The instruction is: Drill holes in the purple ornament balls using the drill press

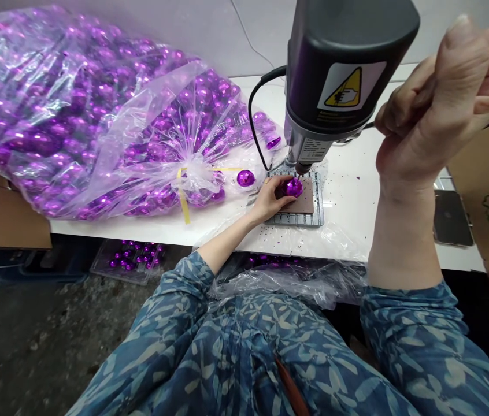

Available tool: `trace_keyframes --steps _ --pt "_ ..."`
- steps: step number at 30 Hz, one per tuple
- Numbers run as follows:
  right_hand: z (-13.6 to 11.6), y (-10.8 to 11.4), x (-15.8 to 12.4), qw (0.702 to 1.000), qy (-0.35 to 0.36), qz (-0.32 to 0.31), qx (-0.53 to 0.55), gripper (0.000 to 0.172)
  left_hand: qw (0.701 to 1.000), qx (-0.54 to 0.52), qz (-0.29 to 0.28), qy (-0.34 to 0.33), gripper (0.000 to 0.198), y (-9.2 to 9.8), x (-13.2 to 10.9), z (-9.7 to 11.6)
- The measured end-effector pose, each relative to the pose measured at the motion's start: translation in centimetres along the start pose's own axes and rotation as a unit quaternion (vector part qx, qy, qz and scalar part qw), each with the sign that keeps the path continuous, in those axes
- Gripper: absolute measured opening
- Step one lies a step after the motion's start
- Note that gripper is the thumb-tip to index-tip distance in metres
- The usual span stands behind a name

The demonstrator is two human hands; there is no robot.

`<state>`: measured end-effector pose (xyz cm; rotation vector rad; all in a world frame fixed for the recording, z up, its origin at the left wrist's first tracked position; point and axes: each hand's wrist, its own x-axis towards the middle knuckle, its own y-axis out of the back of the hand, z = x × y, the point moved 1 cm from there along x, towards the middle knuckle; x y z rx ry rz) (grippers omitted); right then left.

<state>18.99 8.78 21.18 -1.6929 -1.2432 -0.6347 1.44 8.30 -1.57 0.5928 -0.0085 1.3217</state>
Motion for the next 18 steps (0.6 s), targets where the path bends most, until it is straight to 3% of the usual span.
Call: trace_keyframes --steps 4,11,18 --pt "-0.4 -0.2 -0.1 1.000 -0.015 -0.003 0.007 0.080 0.999 0.000 -0.014 -0.036 0.057 -0.5 -0.2 0.3" --pt "0.9 0.2 0.1 0.999 0.037 0.016 0.027 0.088 0.994 -0.106 -0.017 0.030 0.067 -1.2 -0.3 -0.6" --pt "0.9 0.1 -0.1 0.998 0.041 0.025 0.026 0.088 0.995 -0.085 -0.035 0.027 0.062 -0.6 -0.7 1.4"
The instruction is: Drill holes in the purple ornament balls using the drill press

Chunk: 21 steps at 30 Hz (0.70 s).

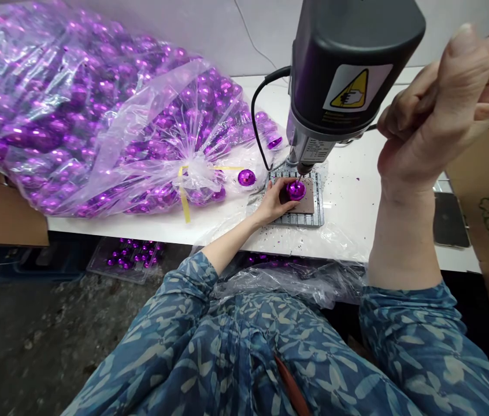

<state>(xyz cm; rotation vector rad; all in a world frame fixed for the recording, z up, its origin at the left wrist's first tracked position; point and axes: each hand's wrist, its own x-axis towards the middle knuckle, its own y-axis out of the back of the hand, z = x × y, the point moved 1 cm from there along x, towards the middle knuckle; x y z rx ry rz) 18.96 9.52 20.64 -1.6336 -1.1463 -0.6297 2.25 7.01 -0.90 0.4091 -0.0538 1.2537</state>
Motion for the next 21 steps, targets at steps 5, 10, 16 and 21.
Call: trace_keyframes --steps 5,10,16,21 --pt "-0.01 0.05 0.17 1.000 -0.005 -0.009 -0.006 0.088 1.000 -0.005 -0.001 -0.002 0.067 -0.02 -0.09 0.06" --pt "-0.27 -0.06 0.13 0.999 -0.009 -0.016 -0.044 0.086 1.000 -0.011 0.015 -0.003 0.062 -0.31 -0.06 -0.33" --pt "0.08 0.08 0.12 0.998 0.006 -0.014 -0.065 0.084 1.000 0.003 0.017 -0.001 0.056 -0.21 -0.13 0.04" --pt "-0.54 0.07 -0.40 0.999 0.001 -0.016 -0.040 0.083 1.000 -0.004 0.024 -0.004 0.054 -0.12 -0.18 0.21"
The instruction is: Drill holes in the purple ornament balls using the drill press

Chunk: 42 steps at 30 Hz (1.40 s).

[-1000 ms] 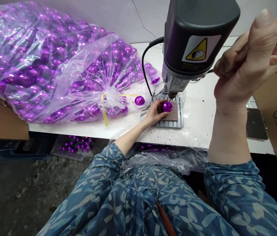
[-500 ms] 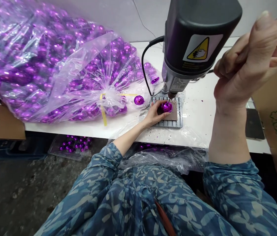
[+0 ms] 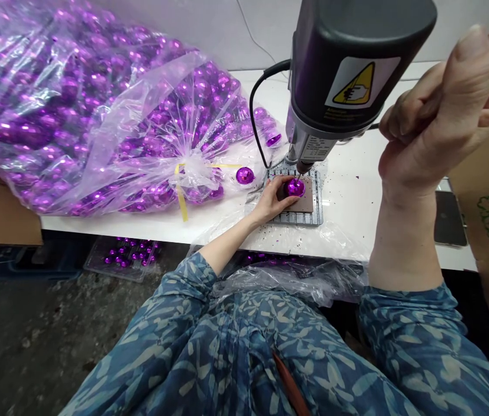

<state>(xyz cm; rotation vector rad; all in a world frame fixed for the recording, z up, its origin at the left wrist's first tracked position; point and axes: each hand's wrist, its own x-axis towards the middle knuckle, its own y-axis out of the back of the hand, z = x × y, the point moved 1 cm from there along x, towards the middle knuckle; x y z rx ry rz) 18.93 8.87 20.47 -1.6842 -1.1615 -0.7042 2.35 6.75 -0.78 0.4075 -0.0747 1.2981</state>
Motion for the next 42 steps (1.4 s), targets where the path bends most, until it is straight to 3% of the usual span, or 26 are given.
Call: trace_keyframes --steps 8,20,29,42 --pt "-1.0 0.4 -1.2 0.999 -0.016 0.014 -0.037 0.073 1.000 -0.001 -0.002 -0.001 0.056 -0.1 0.2 -0.3" --pt "0.8 2.5 -4.5 0.991 0.093 0.066 -0.066 0.082 1.000 -0.017 0.003 0.014 0.059 -0.2 0.2 -0.6" --pt "2.1 4.0 -6.1 0.988 0.145 0.028 -0.051 0.069 1.000 -0.019 -0.004 0.017 0.055 -0.1 0.0 -0.1" --pt "2.4 5.2 -7.8 0.987 0.131 0.001 -0.095 0.075 1.000 0.014 -0.004 -0.017 0.066 -0.3 0.0 -1.1"
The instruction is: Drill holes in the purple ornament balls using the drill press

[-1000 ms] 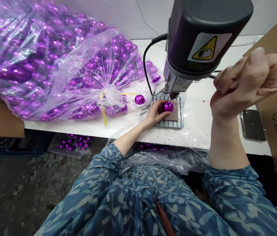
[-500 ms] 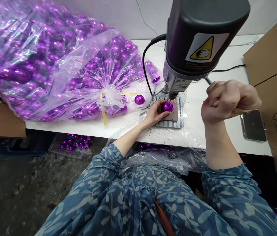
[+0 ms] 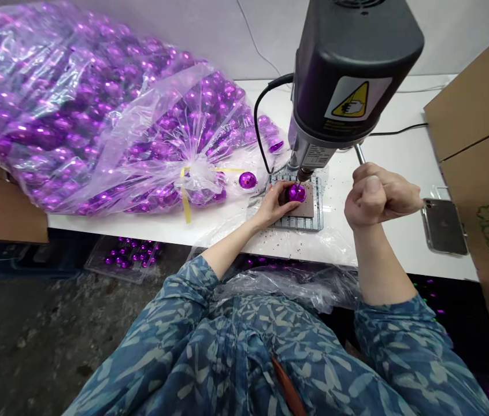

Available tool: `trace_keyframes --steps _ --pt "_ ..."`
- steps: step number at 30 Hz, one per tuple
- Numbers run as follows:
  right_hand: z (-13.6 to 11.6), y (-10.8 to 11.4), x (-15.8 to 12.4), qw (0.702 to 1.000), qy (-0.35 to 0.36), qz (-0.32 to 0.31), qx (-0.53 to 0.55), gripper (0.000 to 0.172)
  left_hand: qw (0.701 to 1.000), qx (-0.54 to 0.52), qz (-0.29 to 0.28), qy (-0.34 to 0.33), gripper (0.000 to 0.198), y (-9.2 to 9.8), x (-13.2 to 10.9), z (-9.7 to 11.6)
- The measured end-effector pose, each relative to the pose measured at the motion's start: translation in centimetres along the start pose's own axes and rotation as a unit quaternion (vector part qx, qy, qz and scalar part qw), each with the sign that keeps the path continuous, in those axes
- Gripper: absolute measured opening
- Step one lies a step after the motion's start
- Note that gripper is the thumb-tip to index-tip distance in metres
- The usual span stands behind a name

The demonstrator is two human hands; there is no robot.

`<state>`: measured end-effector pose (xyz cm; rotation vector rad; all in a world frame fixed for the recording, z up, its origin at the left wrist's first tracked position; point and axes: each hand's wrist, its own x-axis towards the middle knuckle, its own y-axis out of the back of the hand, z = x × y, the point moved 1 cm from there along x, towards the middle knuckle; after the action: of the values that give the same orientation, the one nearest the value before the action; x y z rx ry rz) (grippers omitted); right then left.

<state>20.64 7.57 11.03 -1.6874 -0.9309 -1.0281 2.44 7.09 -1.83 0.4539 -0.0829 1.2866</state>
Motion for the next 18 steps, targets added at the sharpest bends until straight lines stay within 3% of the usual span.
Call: trace_keyframes --steps 3,7,12,15,18 --pt "-1.1 -1.2 1.8 0.999 -0.038 0.009 -0.004 0.074 1.000 0.016 0.001 -0.012 0.066 0.0 -0.1 -0.1" --pt "-2.1 -3.9 6.4 0.990 -0.139 0.027 0.009 0.072 0.999 0.029 0.014 -0.018 0.063 -0.2 0.0 -0.3" --pt "-2.1 -6.4 10.3 0.967 -0.255 0.023 0.009 0.047 0.997 0.047 0.052 -0.040 0.056 -0.6 -0.5 0.2" --pt "-2.4 -6.7 10.7 0.955 -0.297 0.022 0.016 0.045 0.981 0.116 0.113 -0.104 0.053 -0.3 -2.9 1.2" --pt "-2.4 -6.5 10.6 0.952 -0.302 0.019 0.038 0.044 0.953 0.213 0.082 -0.197 0.051 0.3 -8.0 2.2"
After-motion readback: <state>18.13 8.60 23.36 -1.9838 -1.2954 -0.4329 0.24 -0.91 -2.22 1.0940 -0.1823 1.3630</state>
